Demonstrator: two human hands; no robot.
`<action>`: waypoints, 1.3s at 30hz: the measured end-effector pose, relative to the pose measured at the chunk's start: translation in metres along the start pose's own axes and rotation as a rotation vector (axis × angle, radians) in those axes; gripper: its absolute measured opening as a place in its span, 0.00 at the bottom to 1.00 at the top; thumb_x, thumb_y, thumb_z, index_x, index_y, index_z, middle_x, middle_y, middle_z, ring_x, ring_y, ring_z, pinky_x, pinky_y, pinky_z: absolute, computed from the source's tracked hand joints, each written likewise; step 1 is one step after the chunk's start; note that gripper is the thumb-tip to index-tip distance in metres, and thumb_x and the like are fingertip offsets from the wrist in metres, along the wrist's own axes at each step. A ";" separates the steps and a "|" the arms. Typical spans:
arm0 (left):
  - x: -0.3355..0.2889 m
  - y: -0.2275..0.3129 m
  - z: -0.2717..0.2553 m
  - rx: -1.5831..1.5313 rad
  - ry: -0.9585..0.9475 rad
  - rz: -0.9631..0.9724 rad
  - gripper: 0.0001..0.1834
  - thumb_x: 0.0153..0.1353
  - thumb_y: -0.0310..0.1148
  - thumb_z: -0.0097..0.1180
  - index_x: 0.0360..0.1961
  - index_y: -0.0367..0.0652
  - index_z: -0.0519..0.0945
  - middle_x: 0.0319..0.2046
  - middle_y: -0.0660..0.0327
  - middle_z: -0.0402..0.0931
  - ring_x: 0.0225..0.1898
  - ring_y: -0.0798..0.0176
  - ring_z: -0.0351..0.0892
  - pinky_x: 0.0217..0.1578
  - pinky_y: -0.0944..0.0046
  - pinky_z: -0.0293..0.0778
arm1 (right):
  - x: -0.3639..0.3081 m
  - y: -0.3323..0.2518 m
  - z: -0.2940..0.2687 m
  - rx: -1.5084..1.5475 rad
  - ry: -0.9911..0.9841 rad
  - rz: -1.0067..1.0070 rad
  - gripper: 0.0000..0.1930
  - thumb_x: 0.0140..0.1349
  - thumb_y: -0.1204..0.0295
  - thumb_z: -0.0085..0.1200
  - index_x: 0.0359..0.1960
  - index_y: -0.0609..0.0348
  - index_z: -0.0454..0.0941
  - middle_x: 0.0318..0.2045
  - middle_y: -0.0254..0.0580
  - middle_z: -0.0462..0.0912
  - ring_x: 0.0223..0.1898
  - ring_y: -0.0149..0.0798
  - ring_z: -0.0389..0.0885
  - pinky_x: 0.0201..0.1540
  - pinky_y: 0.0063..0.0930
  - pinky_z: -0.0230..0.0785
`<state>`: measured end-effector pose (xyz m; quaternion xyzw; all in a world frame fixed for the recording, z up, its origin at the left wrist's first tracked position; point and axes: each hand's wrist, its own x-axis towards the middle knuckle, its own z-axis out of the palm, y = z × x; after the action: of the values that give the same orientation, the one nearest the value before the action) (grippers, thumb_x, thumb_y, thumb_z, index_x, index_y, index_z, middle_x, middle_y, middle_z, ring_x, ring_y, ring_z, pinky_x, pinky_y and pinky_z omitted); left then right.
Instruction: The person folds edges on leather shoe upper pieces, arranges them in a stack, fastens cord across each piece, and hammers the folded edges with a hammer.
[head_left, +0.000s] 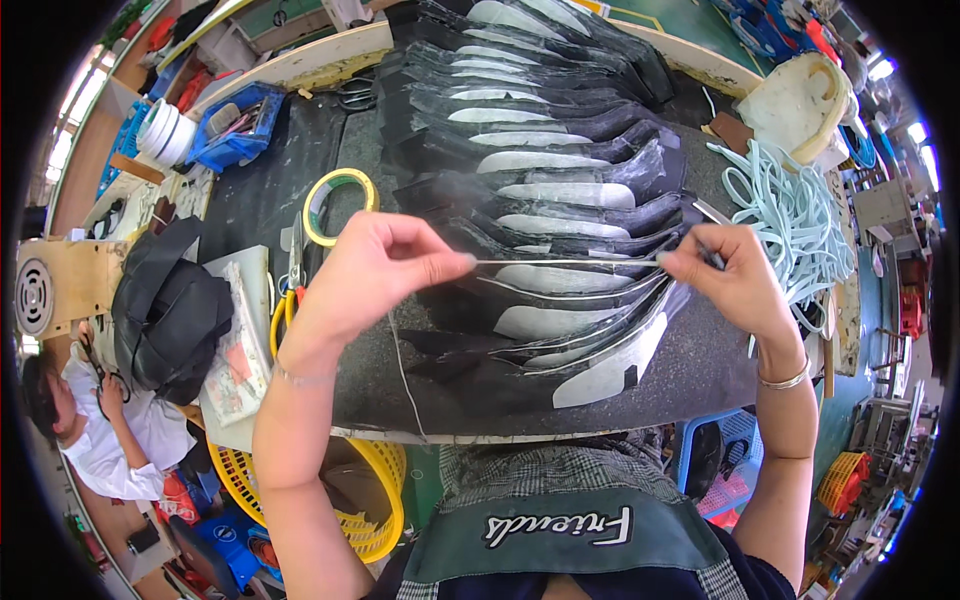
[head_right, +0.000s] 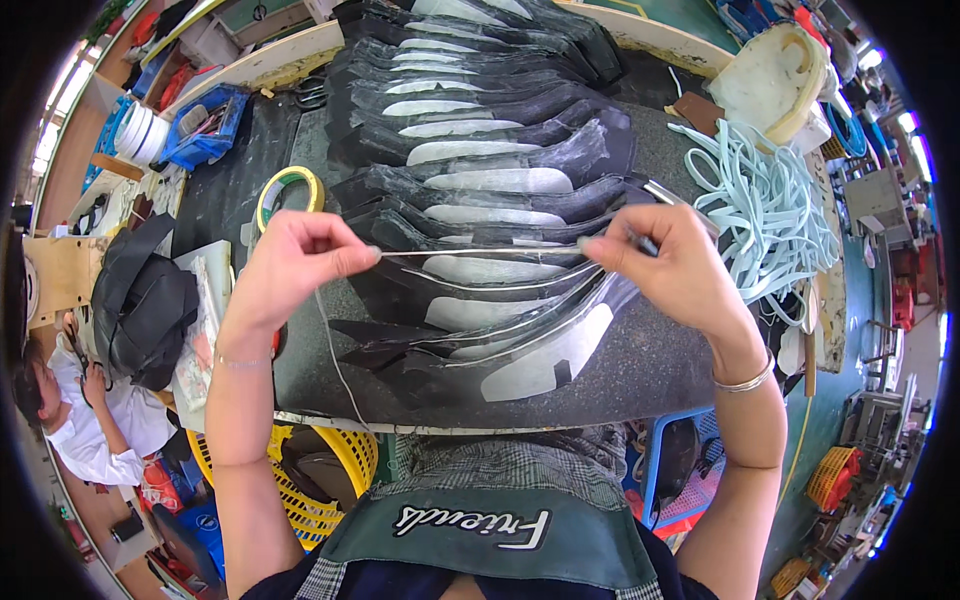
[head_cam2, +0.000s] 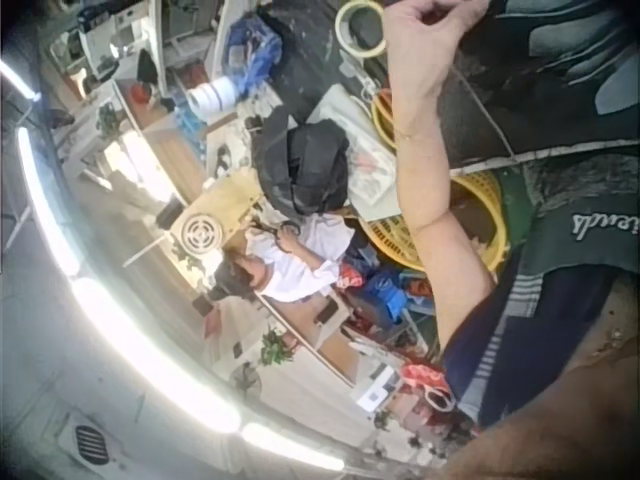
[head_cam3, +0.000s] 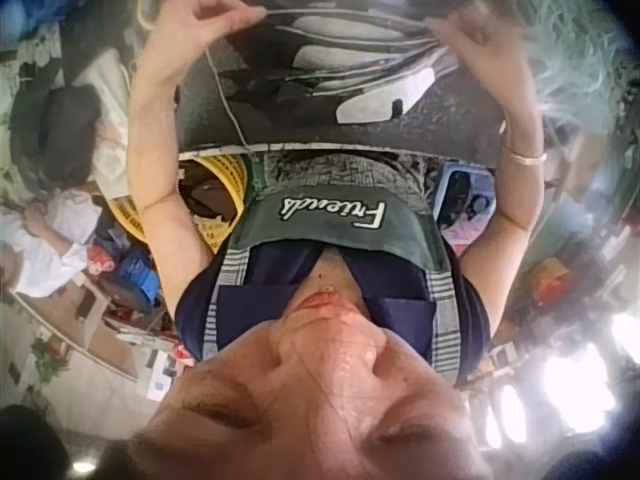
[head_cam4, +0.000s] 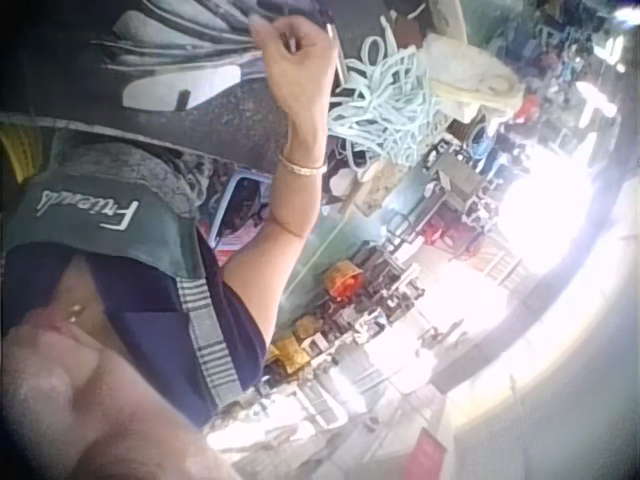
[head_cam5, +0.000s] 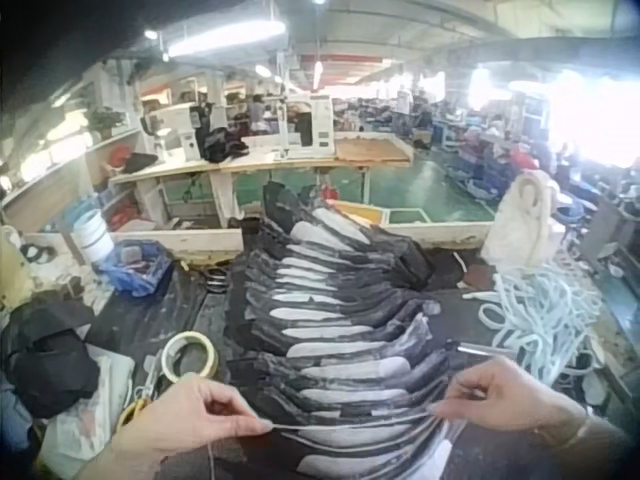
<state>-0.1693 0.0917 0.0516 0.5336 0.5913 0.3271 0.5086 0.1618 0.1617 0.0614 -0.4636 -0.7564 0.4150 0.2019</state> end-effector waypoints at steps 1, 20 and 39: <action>0.009 -0.006 -0.001 -0.033 -0.023 -0.035 0.07 0.53 0.29 0.68 0.28 0.36 0.84 0.22 0.69 0.78 0.24 0.80 0.70 0.26 0.77 0.63 | 0.000 0.005 -0.001 -0.053 -0.076 0.004 0.14 0.58 0.68 0.62 0.22 0.66 0.77 0.13 0.34 0.69 0.20 0.23 0.60 0.22 0.26 0.53; 0.043 -0.035 0.008 0.426 0.140 0.039 0.04 0.54 0.23 0.63 0.31 0.34 0.81 0.24 0.64 0.80 0.27 0.75 0.76 0.30 0.71 0.73 | 0.043 -0.037 0.069 -0.558 -0.005 -0.415 0.11 0.59 0.66 0.57 0.34 0.60 0.72 0.22 0.46 0.78 0.33 0.48 0.81 0.33 0.41 0.71; 0.015 0.022 0.016 -0.048 -0.069 -0.043 0.05 0.56 0.26 0.64 0.32 0.36 0.83 0.23 0.68 0.79 0.23 0.80 0.74 0.23 0.78 0.67 | 0.049 -0.031 0.037 0.134 -0.040 -0.063 0.10 0.61 0.68 0.60 0.27 0.62 0.80 0.20 0.29 0.78 0.20 0.19 0.70 0.23 0.16 0.61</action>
<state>-0.1461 0.1084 0.0641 0.5191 0.5768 0.3117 0.5483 0.0957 0.1806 0.0617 -0.4167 -0.7449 0.4673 0.2305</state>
